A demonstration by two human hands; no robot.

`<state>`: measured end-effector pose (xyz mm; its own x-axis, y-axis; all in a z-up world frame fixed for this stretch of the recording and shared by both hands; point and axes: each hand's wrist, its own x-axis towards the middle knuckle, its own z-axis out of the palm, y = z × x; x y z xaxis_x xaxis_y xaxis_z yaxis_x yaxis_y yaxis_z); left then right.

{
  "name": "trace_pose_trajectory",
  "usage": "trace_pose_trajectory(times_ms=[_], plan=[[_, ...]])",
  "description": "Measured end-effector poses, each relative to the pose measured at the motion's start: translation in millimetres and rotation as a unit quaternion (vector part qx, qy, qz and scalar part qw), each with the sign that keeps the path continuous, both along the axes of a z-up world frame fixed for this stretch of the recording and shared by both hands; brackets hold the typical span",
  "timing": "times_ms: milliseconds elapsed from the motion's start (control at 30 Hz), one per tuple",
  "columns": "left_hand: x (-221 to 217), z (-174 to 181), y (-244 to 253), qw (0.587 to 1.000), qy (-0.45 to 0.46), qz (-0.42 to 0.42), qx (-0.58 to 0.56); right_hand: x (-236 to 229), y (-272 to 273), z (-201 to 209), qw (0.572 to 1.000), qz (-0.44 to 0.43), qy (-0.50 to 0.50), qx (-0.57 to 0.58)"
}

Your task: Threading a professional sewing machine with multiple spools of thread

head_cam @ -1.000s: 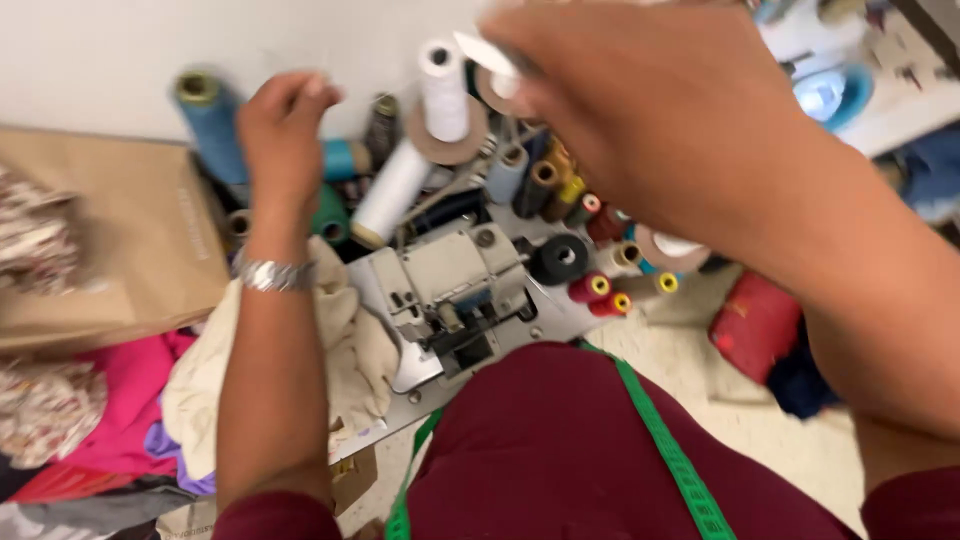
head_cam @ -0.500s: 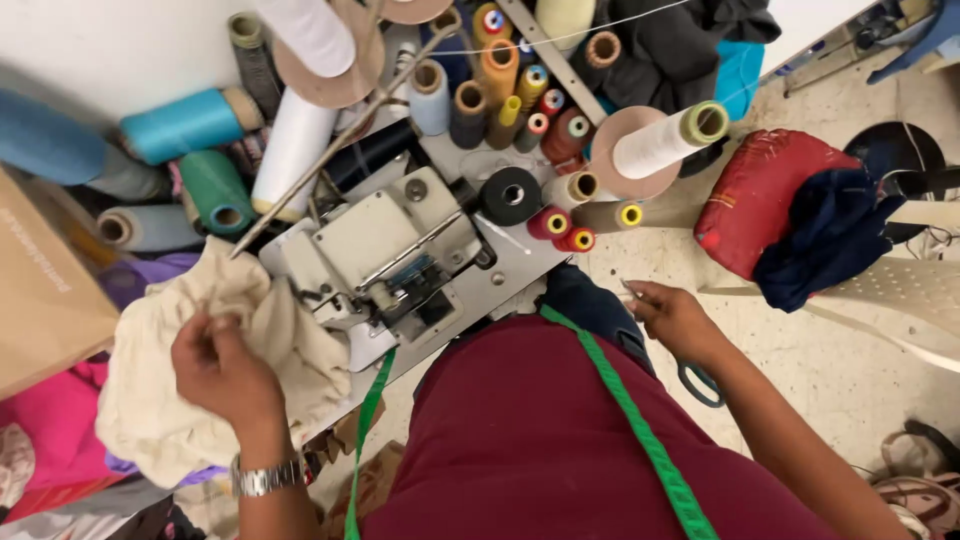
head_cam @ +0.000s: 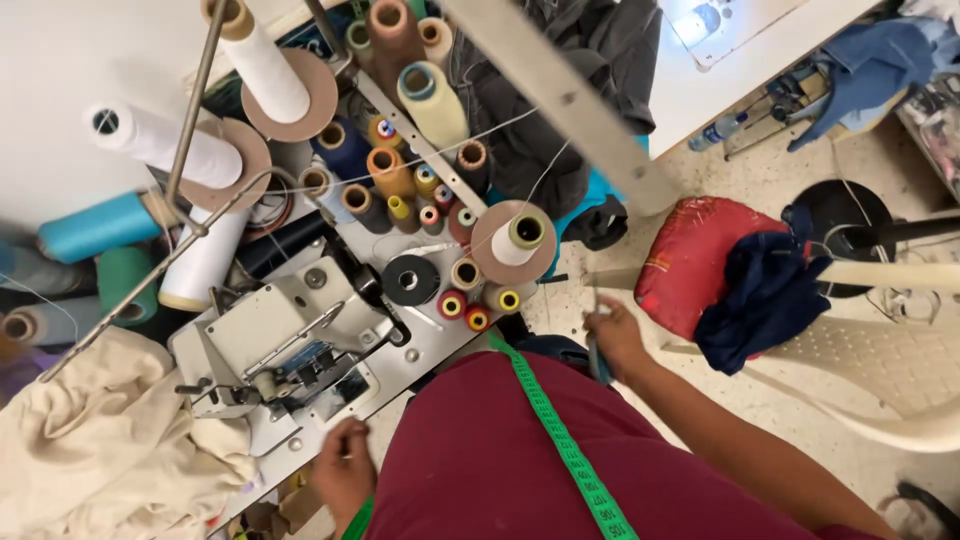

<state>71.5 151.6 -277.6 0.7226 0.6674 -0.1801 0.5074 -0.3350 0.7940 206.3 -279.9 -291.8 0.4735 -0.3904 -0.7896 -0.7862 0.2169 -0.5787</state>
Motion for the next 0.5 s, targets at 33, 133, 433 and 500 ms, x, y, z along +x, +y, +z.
trace_pose_trajectory(times_ms=[33,133,433,500], plan=[[-3,-1,-13,0.997,0.033,-0.048,-0.045,14,-18,1,0.993,0.066,-0.050,-0.087],[5,11,-43,0.982,0.136,-0.092,-0.094,85,-62,39,0.929,0.190,-0.210,-0.238],[-43,-6,-80,0.952,0.294,-0.004,-0.084,321,-74,64,0.641,0.276,-0.552,-0.456],[-60,-10,-93,0.958,0.273,0.012,-0.084,354,-55,14,0.608,0.324,-0.568,-0.450]])
